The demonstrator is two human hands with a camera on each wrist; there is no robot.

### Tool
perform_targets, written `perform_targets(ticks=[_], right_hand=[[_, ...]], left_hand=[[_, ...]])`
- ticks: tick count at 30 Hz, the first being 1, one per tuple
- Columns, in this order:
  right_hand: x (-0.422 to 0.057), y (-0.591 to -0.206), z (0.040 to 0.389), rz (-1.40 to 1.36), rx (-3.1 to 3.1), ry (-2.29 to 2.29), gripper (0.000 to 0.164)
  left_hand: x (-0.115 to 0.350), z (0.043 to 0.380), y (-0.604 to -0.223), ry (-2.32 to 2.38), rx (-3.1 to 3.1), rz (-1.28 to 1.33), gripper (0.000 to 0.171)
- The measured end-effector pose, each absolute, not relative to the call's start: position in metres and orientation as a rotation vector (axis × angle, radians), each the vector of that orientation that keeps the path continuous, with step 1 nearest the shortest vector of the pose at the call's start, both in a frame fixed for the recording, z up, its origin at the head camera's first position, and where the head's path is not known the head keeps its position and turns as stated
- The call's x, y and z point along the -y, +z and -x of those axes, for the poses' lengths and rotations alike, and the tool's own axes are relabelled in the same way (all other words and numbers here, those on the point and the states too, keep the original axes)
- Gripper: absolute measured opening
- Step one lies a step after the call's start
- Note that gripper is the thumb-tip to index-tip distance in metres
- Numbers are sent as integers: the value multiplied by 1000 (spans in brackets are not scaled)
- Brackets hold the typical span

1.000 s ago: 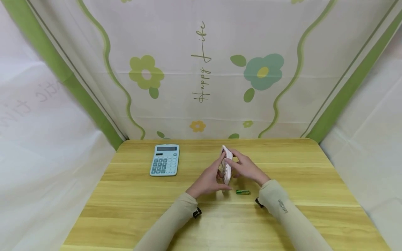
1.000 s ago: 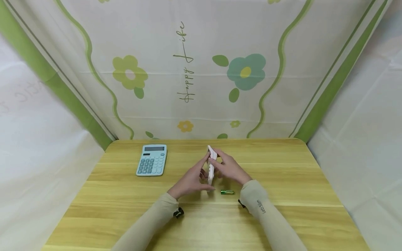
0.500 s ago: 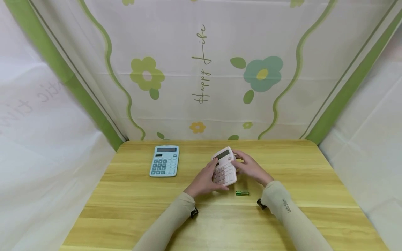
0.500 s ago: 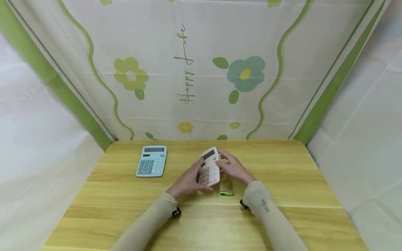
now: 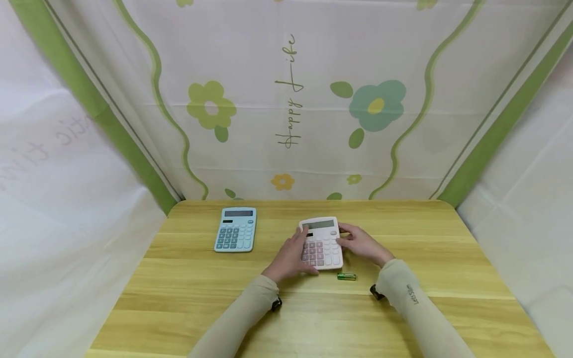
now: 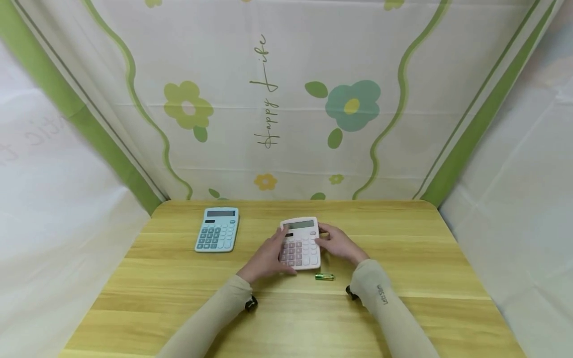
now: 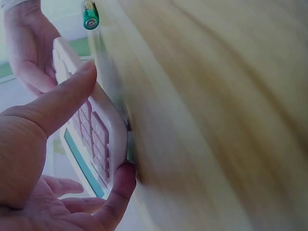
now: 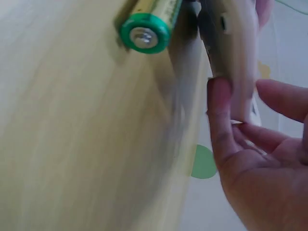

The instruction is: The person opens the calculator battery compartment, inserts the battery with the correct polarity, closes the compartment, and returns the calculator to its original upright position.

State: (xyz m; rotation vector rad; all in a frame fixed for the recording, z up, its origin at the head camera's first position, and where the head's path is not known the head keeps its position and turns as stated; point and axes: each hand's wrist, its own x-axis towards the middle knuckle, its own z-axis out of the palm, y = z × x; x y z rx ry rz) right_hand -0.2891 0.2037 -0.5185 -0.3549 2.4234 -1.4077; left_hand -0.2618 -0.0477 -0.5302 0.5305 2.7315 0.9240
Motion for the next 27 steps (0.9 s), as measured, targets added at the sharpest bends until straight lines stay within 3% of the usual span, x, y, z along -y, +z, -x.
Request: perform_targets(ticks=[7, 27], right_hand=[[-202, -526, 290, 311, -2503, -1290, 49], [-187, -517, 281, 208, -2535, -1275, 54]], left_hand=[[47, 259, -530, 883, -2754, -459, 129], [53, 257, -528, 744, -2858, -471, 128]])
